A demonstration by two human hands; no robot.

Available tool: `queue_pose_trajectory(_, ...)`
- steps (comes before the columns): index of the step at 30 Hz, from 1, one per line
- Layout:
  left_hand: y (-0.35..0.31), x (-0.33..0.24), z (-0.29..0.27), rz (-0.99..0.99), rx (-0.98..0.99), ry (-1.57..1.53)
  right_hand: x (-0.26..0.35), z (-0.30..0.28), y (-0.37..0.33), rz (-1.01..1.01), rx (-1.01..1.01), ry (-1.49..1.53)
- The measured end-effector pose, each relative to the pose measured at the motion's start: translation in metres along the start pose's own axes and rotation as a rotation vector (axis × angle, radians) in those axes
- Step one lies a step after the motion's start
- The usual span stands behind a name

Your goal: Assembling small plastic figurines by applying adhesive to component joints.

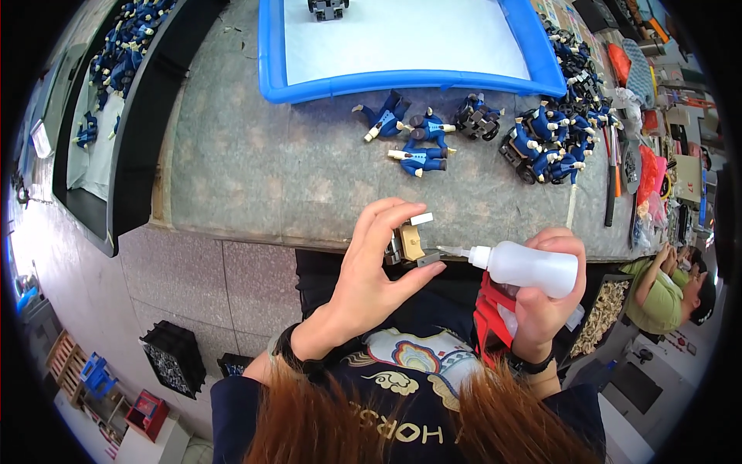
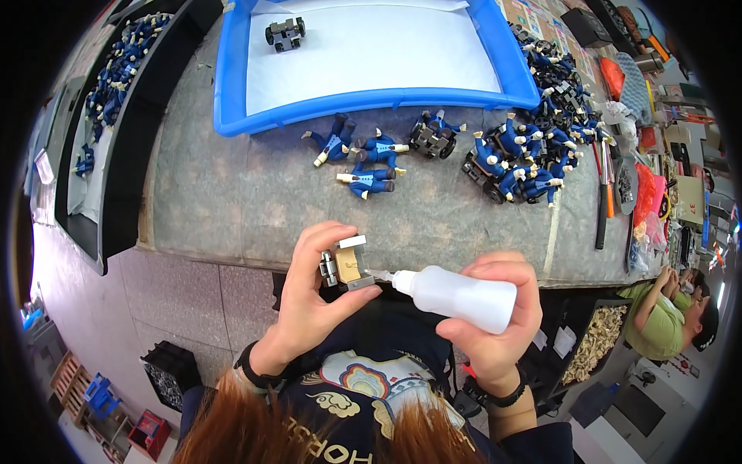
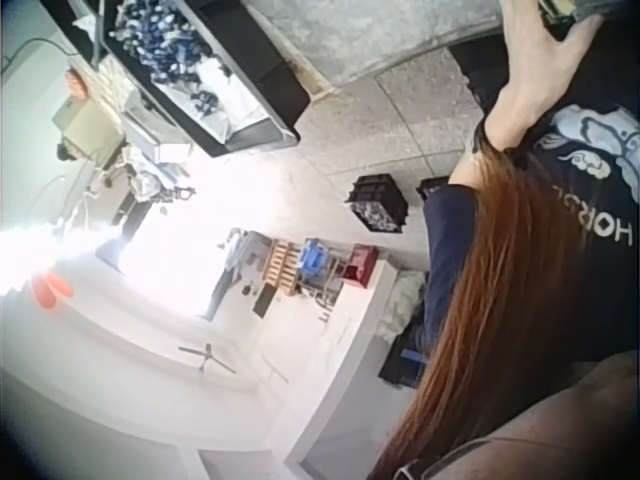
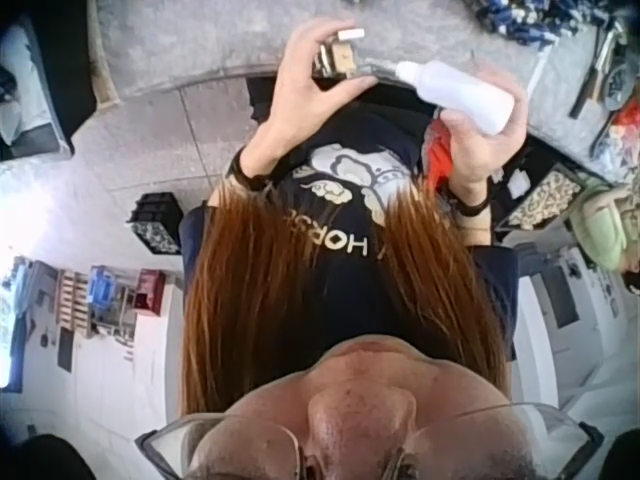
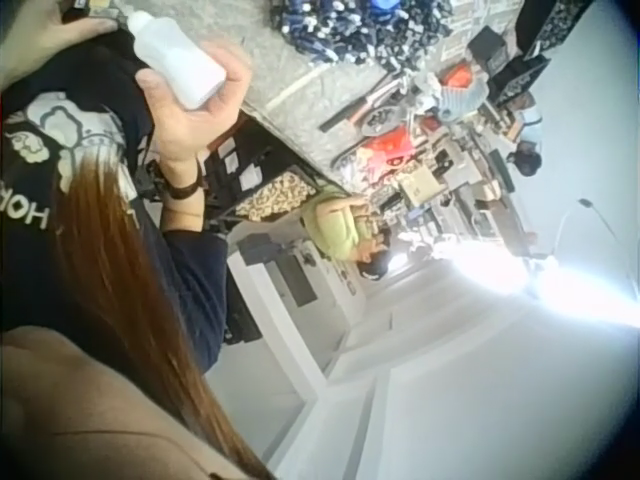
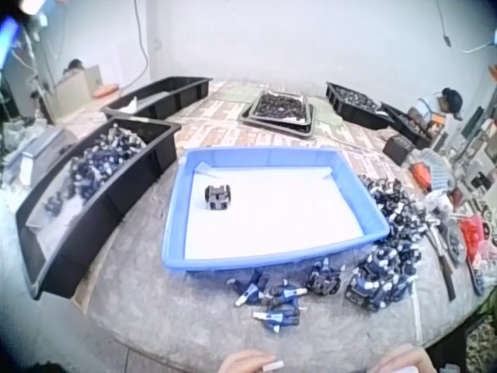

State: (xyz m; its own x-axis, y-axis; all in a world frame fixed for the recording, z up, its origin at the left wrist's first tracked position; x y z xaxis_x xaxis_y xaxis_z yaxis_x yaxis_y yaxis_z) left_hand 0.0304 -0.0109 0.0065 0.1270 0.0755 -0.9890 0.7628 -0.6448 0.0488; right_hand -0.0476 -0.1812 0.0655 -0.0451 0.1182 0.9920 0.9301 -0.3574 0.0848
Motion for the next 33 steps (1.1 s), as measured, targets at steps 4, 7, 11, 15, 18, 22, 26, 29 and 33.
queue_pose_trajectory(4, 0.0002, -0.0026, 0.0001, -0.004, -0.009, 0.017, -0.0006, 0.0018, -0.0007, -0.049, 0.064, -0.095)
queue_pose_trajectory(7, -0.0001, -0.0024, 0.0006, 0.005, -0.017, 0.023, -0.0023, 0.0037, -0.0015, -0.046, 0.072, -0.099)
queue_pose_trajectory(11, -0.0007, -0.0034, 0.0, 0.005, -0.016, 0.035, -0.0024, 0.0053, -0.0019, -0.009, 0.052, -0.073)
queue_pose_trajectory(15, 0.0, -0.006, -0.0007, 0.008, -0.007, 0.042, -0.0033, 0.0048, -0.0021, 0.01, 0.043, -0.075)
queue_pose_trajectory(18, -0.0002, -0.0048, 0.0006, 0.014, -0.006, 0.045, -0.0044, 0.0039, -0.0022, 0.006, 0.053, -0.118)
queue_pose_trajectory(22, -0.001, -0.0044, 0.0007, 0.009, -0.008, 0.037, -0.0039, 0.0048, -0.0021, 0.006, 0.052, -0.095)
queue_pose_trajectory(26, 0.0007, -0.008, -0.0008, 0.014, -0.004, 0.057, -0.004, 0.0051, -0.0021, 0.008, 0.046, -0.066)
queue_pose_trajectory(29, 0.0005, -0.0081, -0.0009, 0.015, -0.008, 0.041, -0.0043, 0.004, -0.0023, 0.004, 0.054, -0.086)
queue_pose_trajectory(33, 0.0, -0.0079, -0.0007, 0.022, -0.005, 0.05, -0.0032, 0.0054, -0.0023, 0.006, 0.037, -0.061)
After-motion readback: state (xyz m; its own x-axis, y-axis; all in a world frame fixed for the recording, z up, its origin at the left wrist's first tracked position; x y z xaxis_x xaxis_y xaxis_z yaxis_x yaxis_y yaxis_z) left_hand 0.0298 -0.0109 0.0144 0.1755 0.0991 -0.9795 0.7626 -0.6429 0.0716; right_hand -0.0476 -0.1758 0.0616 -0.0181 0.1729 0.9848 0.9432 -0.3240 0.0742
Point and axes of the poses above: each hand's wrist, its own y-axis towards the middle knuckle, its own z-axis out of the palm, x = y × z, the point moved 2 cm from there along y, towards the middle knuckle, and after that the axes turned 7 degrees about x, right-handed, at the moved point
